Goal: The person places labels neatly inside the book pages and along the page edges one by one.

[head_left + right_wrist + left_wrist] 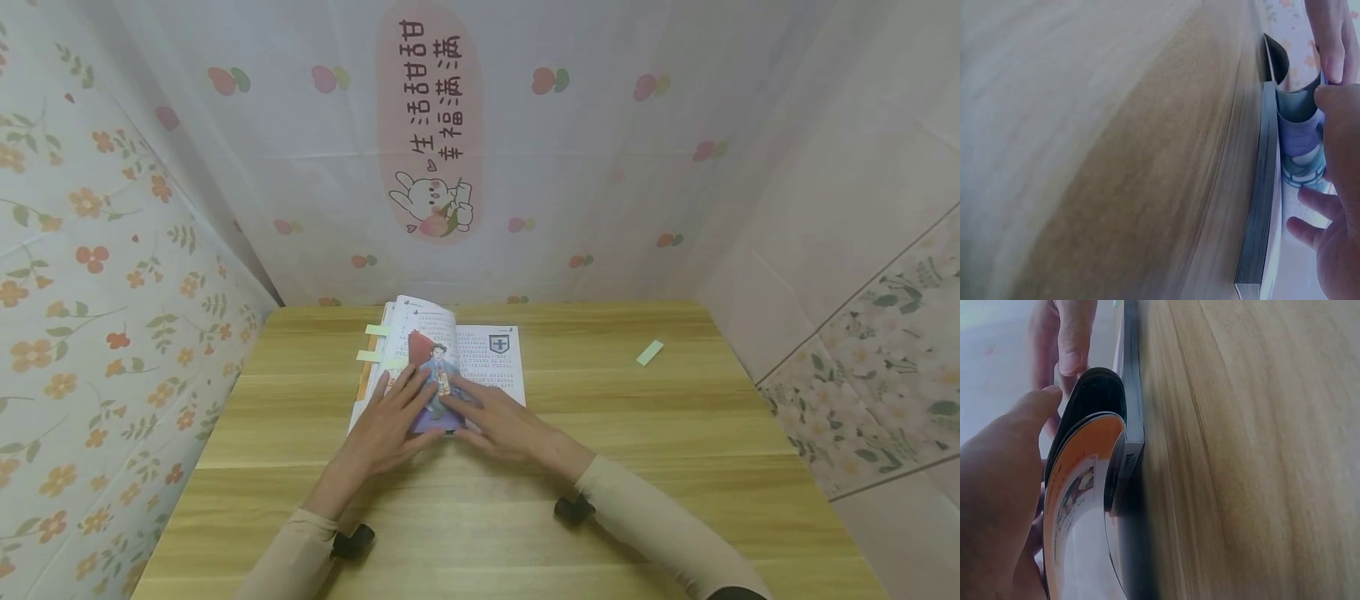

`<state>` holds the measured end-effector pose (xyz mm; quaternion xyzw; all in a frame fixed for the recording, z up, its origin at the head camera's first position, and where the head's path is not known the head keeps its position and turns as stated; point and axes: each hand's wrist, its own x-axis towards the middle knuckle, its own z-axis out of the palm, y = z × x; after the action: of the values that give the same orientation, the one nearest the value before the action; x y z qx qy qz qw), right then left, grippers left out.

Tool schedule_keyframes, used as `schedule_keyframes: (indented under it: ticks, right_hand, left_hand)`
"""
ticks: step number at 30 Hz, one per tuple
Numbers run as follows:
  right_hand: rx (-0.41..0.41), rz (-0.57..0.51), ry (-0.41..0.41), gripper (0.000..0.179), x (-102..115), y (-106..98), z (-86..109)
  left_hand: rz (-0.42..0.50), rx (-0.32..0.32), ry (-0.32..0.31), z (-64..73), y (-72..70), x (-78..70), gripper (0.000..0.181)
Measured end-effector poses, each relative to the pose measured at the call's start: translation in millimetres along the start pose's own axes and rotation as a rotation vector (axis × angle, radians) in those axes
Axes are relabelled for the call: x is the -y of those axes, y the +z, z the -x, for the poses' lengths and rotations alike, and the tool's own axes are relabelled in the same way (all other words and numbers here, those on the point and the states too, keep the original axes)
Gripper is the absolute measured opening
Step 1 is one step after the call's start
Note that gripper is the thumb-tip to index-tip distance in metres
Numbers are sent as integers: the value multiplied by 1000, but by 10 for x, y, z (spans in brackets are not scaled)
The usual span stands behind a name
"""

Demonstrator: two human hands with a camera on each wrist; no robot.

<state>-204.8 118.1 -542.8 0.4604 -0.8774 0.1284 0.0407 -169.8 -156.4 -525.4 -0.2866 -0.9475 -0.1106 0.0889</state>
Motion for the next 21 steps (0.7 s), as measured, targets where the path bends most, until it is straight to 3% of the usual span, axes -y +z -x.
schedule_keyframes:
  ticks: [11,21]
  right_hand:
    - [57,-51,5,63,54,-4,9]
    - [75,-35,-35,62,52,17,5]
  left_hand:
    - [-49,-12,0,0,-31,-1,84]
    - [-32,31,-24,-15,3,10,83]
